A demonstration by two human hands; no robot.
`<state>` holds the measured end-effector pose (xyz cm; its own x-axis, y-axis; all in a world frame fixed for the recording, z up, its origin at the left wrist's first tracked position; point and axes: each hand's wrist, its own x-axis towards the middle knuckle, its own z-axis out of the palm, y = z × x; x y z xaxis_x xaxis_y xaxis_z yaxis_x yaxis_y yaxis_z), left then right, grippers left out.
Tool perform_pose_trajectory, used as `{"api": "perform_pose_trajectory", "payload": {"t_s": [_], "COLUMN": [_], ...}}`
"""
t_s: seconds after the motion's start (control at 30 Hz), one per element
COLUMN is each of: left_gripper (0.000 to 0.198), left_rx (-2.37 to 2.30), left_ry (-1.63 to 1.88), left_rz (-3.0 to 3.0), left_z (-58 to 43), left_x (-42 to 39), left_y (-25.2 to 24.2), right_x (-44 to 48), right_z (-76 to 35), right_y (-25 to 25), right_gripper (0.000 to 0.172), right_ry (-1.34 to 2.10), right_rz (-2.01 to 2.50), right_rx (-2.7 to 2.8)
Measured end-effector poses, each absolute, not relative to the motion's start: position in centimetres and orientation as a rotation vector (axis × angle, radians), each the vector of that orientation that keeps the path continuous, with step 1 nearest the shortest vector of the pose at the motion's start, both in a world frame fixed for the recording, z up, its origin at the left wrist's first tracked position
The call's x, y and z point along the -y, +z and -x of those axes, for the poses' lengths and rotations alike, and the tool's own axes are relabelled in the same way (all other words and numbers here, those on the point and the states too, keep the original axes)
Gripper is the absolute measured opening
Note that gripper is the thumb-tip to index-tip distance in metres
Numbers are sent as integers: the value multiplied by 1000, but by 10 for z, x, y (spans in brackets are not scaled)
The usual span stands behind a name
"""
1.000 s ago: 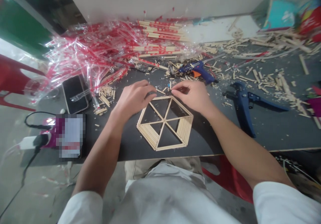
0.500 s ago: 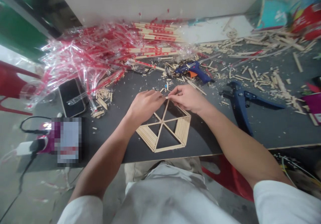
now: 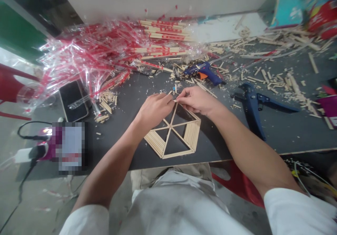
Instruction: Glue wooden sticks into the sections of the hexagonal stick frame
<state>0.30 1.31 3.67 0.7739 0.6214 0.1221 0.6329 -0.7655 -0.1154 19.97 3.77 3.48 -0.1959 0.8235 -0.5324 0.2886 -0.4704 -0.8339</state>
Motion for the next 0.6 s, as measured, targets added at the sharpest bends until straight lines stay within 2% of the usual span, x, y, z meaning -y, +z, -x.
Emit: {"api": "perform_pose_trajectory", "payload": {"t_s": [0.3,0.6], "left_gripper": [29,30], "left_rx": [1074,1047], "left_ry": [-95,-85], "left_rz": [2850,2845], "left_z": [-7,-8], "left_x": [-13,-15], "left_y": [39,37], "right_x": [-36,-41], "right_z": [-195,-195], "right_y": [46,37], "right_gripper": [30,29], "right_ry": [1693,1709], "right_rz": [1687,1672], "right_rx": [1313,1315]}}
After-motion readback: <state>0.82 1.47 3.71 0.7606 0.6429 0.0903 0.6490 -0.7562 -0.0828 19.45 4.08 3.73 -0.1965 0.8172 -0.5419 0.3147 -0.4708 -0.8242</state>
